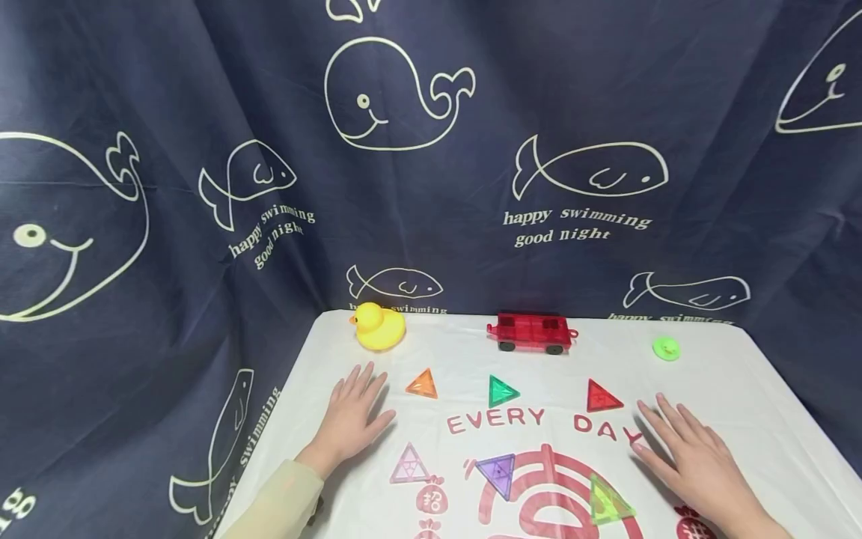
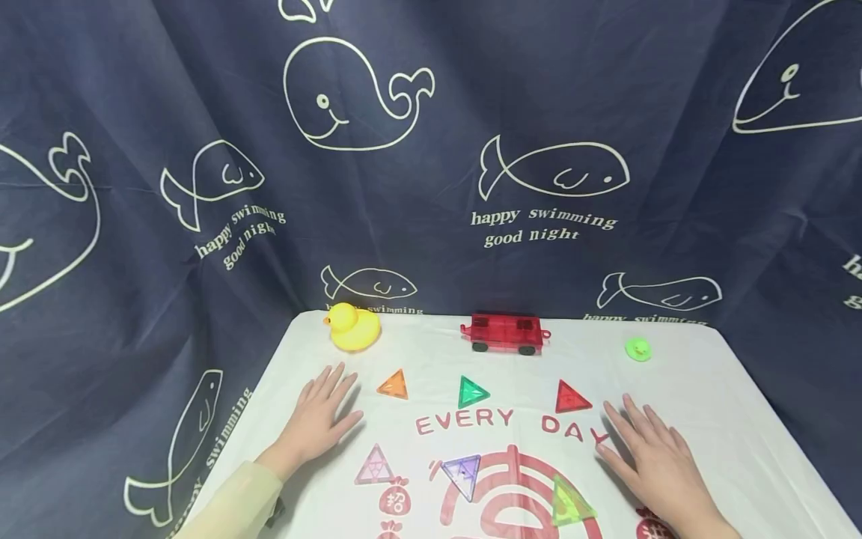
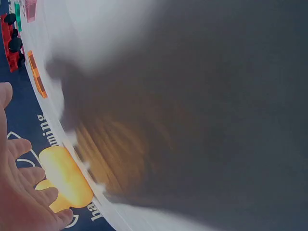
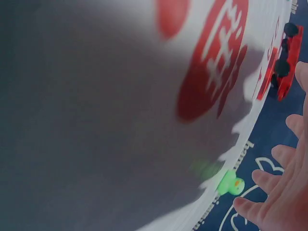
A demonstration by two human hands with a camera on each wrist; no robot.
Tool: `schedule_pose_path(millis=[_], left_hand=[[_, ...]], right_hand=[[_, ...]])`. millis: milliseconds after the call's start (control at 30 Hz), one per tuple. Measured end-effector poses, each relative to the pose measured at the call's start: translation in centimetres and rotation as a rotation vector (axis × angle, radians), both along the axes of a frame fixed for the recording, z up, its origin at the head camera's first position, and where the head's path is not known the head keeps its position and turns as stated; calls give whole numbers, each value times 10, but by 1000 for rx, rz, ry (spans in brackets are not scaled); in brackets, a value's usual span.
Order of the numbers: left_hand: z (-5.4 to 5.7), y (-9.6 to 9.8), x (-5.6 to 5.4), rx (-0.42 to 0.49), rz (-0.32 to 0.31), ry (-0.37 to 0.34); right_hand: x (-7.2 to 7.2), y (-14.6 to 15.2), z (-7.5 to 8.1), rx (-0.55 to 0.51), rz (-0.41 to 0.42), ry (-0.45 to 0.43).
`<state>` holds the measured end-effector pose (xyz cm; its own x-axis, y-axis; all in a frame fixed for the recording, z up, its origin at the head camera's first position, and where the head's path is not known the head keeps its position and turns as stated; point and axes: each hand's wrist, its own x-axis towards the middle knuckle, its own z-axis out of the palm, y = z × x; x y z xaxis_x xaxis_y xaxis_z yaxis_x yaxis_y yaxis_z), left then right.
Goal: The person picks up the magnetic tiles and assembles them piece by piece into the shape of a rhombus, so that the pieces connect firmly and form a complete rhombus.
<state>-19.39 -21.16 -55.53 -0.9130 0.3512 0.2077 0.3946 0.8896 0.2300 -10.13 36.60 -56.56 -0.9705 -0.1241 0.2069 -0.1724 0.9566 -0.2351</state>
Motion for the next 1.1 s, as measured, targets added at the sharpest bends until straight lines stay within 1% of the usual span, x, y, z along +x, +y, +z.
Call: schedule_pose_path(millis=[167,300,533,667,733,900,1000,1100], left_hand=[[-3,6,-10,11,-17,25],[-3,14,-17,3,-23,16],[-4,29,-25,-13,-39,-5],[-5,36,-30,6,-45,-15],[-5,39,-32,17,-49,-19],[-6,45,-37,29,-38,-57],[-5,49,-39,40,-37,-79],[-4,52,-41,38,-46,-90]], right_hand=[[-8,-20,4,2,20,-1],[-16,-42,10,9,52,3],[-26,-87,19,7,135,3],[-30,-112,18,17,191,19],[-32,-124,16,17,226,40],[-34,-156,13,8,306,71],[-35,-176,12,-12,353,59],[-35,-197,13,-13,393,18]])
